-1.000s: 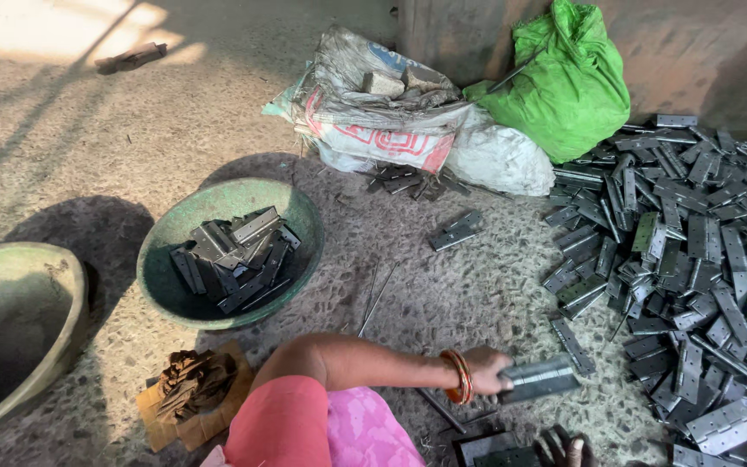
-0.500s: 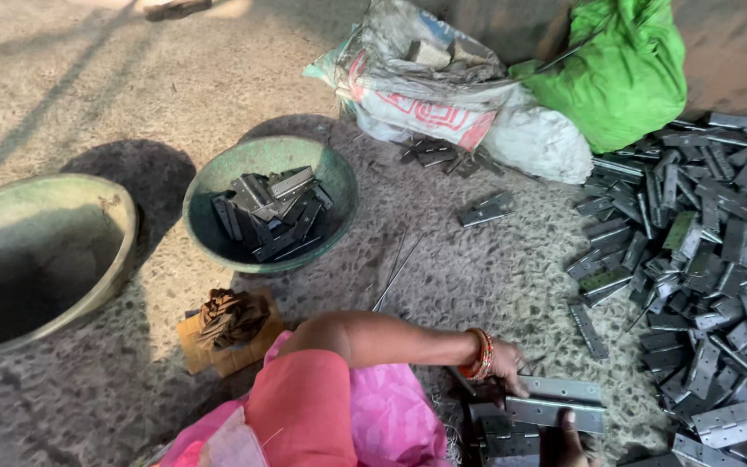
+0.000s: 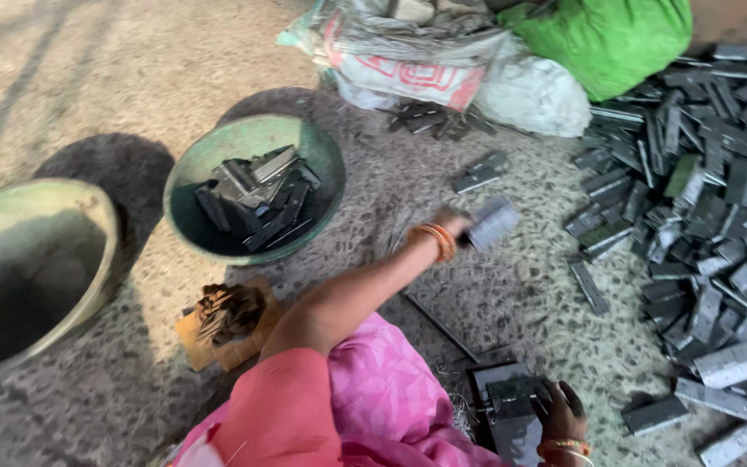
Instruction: The person sits on the floor and assembles metal hinge parts by inserting pins into aligned plates. She picks up hinge plates from a pile, aligns them on a metal jig, inserts a pin, and places the assembled unit into a green bowl. She repeats this process continuously.
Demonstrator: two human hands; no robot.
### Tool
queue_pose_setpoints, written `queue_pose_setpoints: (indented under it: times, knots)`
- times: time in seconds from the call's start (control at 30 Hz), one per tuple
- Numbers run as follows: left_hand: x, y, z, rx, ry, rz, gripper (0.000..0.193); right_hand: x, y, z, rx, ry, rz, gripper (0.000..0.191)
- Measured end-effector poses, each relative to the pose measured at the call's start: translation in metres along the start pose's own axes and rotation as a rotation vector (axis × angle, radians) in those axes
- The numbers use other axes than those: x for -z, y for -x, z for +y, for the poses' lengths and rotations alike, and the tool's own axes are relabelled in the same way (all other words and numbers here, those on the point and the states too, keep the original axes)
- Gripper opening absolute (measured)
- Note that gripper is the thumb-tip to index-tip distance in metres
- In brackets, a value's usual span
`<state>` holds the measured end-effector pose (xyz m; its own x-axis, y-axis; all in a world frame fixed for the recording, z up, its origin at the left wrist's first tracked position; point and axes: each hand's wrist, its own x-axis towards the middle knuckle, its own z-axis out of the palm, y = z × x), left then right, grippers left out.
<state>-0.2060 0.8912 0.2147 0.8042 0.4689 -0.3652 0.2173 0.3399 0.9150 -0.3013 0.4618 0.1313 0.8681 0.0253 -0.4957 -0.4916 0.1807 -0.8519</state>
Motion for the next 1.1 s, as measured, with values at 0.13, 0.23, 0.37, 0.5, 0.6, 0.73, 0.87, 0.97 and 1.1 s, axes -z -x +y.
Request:
queue_pose_setpoints:
  times: [0.13, 0.23, 0.37, 0.5, 0.6, 0.73, 0.87, 0.97, 1.1]
  knots:
    - [0.095, -0.017, 0.055, -0.309, 0.229, 0.748, 0.037, 0.006, -0.006, 0.009, 0.168, 0.092, 0.048, 0.054]
    - [0.134, -0.019, 0.066, -0.763, 0.676, 0.759, 0.03, 0.014, -0.002, 0.021, 0.321, 0.401, 0.181, 0.056]
    - [0.115, -0.031, 0.044, -0.651, 0.606, 0.609, 0.015, 0.013, -0.001, 0.035, 0.359, 0.777, 0.427, 0.057]
    - [0.063, -0.056, 0.001, -0.291, 0.025, 0.452, 0.013, 0.005, -0.003, 0.051, 0.464, 0.978, 0.525, 0.06]
    - [0.043, -0.081, -0.029, -0.026, -0.698, 0.226, 0.026, -0.004, 0.002, 0.069, 0.448, 1.07, 0.474, 0.066]
    - [0.026, -0.132, -0.049, -0.064, -1.295, -0.049, 0.033, -0.013, 0.005, 0.083, 0.487, 1.114, 0.437, 0.073]
    - [0.003, -0.194, -0.042, -0.274, -1.376, 0.136, 0.03, -0.018, -0.006, 0.084, 0.502, 1.134, 0.486, 0.075]
    - [-0.016, -0.234, -0.03, -0.307, -1.443, 0.253, 0.031, -0.02, -0.015, 0.085, 0.543, 1.153, 0.463, 0.076]
    - [-0.034, -0.263, -0.027, -0.33, -1.386, 0.379, 0.027, -0.018, -0.019, 0.088, 0.564, 1.086, 0.464, 0.076]
